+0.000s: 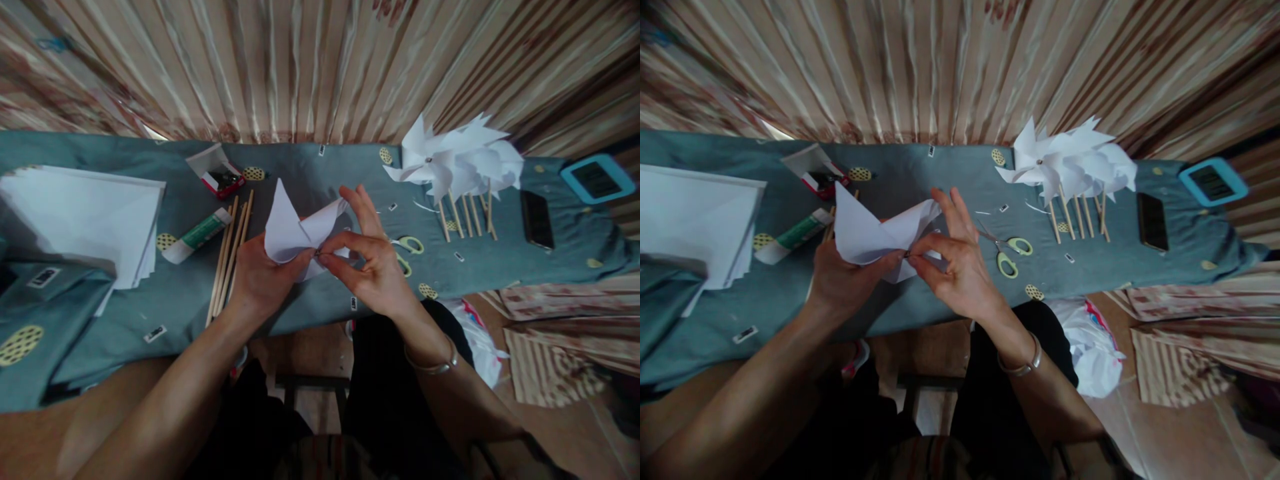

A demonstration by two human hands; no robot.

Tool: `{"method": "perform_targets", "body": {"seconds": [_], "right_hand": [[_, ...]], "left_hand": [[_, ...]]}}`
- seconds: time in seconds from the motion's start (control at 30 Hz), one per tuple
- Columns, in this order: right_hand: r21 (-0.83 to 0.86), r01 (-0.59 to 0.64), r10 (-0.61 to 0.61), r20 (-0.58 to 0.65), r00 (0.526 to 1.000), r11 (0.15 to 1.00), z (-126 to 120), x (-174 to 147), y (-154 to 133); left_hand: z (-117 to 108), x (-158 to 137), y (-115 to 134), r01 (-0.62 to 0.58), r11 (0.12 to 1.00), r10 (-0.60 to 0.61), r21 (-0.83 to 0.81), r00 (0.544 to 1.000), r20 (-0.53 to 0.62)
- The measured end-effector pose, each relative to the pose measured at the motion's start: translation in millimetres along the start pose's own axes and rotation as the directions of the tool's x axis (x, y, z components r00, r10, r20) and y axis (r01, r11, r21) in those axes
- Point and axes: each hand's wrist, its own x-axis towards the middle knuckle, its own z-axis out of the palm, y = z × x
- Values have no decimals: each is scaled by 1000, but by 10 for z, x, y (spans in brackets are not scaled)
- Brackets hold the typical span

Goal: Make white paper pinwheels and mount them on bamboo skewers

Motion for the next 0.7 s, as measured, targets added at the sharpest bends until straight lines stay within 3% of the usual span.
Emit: {"method": "perform_targets", "body": {"seconds": [0.33, 0.7], "right_hand": [[27, -20, 21, -8, 1000, 999, 1, 5, 46], [80, -57, 64, -79, 995, 995, 42, 4, 51]], "left_hand": [[-9, -20, 2, -20, 998, 26, -55, 992, 122], [-23, -13, -33, -50, 994, 57, -92, 995, 83]]}}
